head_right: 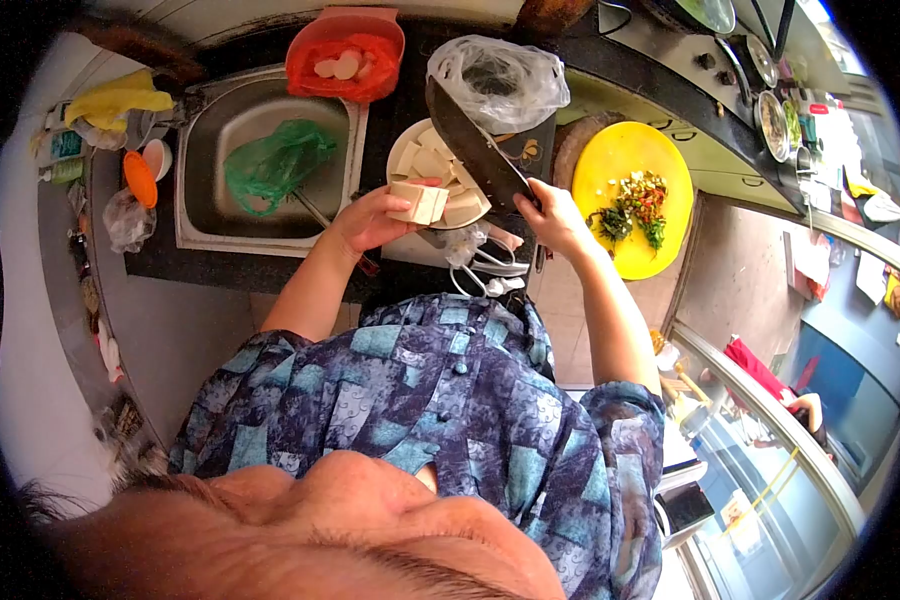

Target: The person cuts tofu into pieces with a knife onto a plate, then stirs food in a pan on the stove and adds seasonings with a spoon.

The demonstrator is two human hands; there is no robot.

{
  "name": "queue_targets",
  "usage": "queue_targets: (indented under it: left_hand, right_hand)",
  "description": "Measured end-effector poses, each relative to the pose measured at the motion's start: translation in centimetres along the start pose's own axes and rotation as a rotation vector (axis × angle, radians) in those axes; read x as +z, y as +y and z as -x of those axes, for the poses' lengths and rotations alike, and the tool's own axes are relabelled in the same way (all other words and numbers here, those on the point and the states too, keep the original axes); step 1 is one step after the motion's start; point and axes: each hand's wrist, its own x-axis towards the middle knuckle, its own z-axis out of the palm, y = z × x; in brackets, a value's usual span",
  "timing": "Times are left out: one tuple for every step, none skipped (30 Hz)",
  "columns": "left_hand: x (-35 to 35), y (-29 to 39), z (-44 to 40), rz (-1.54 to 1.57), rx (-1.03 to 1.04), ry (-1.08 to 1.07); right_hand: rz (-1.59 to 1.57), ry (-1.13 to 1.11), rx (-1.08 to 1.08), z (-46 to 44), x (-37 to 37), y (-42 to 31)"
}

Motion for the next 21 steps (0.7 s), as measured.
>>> queue_targets:
  left_hand:
    - [0.0,0.0,0.0,-0.01,-0.003,0.0]
    - [-0.1,0.1,-0.1,-0.019,-0.006,-0.001]
    - [0.0,0.2,-0.1,-0.029,-0.009,-0.001]
    - [0.1,0.1,-0.1,-0.028,-0.006,0.011]
    - [0.2,0.1,-0.1,-0.026,-0.003,0.023]
    - [0.2,0.1,-0.2,-0.025,0.001,0.035]
    - [0.2,0.1,-0.2,-0.024,-0.003,0.032]
    - [0.2,0.1,-0.2,-0.024,-0.006,0.029]
    - [0.2,0.1,-0.2,-0.023,-0.009,0.027]
    - [0.1,0.1,-0.2,-0.028,-0.008,0.032]
    - [0.1,0.1,-0.2,-0.033,-0.007,0.037]
    - [0.0,0.1,-0.1,-0.037,-0.006,0.043]
    - [0.0,0.1,-0.1,-0.037,-0.009,0.043]
    - [-0.1,0.2,-0.1,-0.037,-0.013,0.042]
    - [-0.2,0.3,-0.1,-0.037,-0.017,0.042]
    - [-0.2,0.3,-0.1,-0.051,-0.013,0.033]
    - [-0.3,0.3,-0.1,-0.065,-0.01,0.024]
    - [-0.5,0.3,-0.1,-0.078,-0.006,0.014]
    - [-0.8,0.3,-0.3,-0.09,-0.006,0.002]
    - [-1.0,0.2,-0.5,-0.101,-0.005,-0.01]
    - [-1.0,0.3,-0.7,-0.112,-0.005,-0.023]
  right_hand:
    - [0.024,0.016,-0.035,0.3,-0.1,-0.3]
    - [0.022,0.009,-0.016,0.5,-0.2,-0.6]
    - [0.02,0.001,0.002,0.8,-0.4,-1.1]
    - [0.018,-0.007,0.021,1.0,-0.5,-1.7]
    - [-0.024,-0.036,0.102,1.3,-0.8,-2.4]
    - [-0.066,-0.065,0.182,1.5,-1.3,-3.7]
    - [-0.108,-0.095,0.262,1.7,-1.4,-4.5]
    - [-0.129,-0.071,0.214,1.8,-1.2,-4.3]
    - [-0.149,-0.047,0.165,1.9,-0.8,-3.9]
    - [-0.169,-0.023,0.117,1.9,-0.4,-3.5]
    - [-0.135,0.018,0.054,1.9,0.1,-2.8]
    - [-0.101,0.058,-0.009,1.8,0.6,-2.4]
    - [-0.067,0.097,-0.072,1.7,0.8,-2.1]
    - [0.024,0.133,-0.087,1.7,0.9,-1.7]
    - [0.115,0.168,-0.101,1.8,0.9,-2.1]
    - [0.206,0.203,-0.116,1.9,0.8,-2.4]
    - [0.212,0.216,-0.164,2.2,0.7,-2.9]
    - [0.218,0.229,-0.213,2.6,0.4,-3.5]
    - [0.224,0.241,-0.261,3.1,0.2,-4.1]
    - [0.235,0.24,-0.336,3.5,0.0,-4.7]
    - [0.246,0.238,-0.411,4.0,-0.2,-5.2]
